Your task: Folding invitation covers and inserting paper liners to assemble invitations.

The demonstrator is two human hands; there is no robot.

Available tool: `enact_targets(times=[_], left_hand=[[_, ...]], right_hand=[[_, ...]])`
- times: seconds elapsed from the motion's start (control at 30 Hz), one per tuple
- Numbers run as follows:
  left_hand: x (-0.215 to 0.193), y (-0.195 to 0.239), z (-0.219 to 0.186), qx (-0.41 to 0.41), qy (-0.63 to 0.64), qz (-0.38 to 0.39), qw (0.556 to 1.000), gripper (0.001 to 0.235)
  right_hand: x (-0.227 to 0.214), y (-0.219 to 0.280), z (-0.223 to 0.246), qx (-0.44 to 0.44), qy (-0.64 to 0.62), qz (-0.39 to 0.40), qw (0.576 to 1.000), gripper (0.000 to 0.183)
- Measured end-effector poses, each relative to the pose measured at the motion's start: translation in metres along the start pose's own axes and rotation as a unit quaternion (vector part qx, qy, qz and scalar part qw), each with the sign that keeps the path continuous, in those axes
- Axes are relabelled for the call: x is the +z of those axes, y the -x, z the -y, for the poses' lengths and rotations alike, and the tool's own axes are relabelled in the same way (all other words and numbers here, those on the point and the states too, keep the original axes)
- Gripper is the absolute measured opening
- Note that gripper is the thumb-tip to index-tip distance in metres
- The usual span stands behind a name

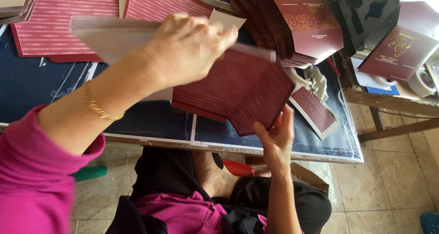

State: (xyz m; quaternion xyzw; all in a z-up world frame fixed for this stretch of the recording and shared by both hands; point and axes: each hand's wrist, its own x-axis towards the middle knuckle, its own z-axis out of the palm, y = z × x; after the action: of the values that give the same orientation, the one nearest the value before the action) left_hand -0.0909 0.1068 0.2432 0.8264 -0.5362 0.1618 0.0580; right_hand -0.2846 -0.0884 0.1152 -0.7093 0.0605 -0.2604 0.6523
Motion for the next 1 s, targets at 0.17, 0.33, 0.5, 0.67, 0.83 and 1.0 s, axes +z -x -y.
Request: enact_targets(times=[0.17, 0.33, 0.5, 0.67, 0.83, 1.0], left_hand=[[-0.020, -0.012, 0.018, 0.039, 0.013, 0.042, 0.998, 0.034], [0.001, -0.057, 0.017, 0.090, 0.072, 0.313, 0.943, 0.043], [0.070, -0.065, -0.039, 0.038, -0.078, 0.506, 0.858, 0.059], [0.102, -0.067, -0.046, 0.196, -0.033, 0.208, 0.958, 0.014], [-0.019, -0.025, -0.081, 0.197, -0.190, -0.330, 0.904, 0.010], [-0.050, 0.023, -0.102, 0.068, -0.218, -0.265, 0.937, 0.006]], right_hand=[[-0.004, -0.006, 0.054, -0.110, 0.106, -0.005, 0.988, 0.078], [0.018, -0.009, 0.085, -0.061, 0.282, 0.005, 0.957, 0.069], [0.031, -0.003, -0.013, 0.111, 0.265, 0.185, 0.940, 0.017], [0.015, 0.007, -0.005, 0.098, 0.202, 0.023, 0.974, 0.010], [-0.020, -0.006, 0.062, -0.234, 0.429, -0.074, 0.870, 0.024], [-0.041, -0.014, 0.063, -0.386, 0.533, -0.133, 0.741, 0.030]])
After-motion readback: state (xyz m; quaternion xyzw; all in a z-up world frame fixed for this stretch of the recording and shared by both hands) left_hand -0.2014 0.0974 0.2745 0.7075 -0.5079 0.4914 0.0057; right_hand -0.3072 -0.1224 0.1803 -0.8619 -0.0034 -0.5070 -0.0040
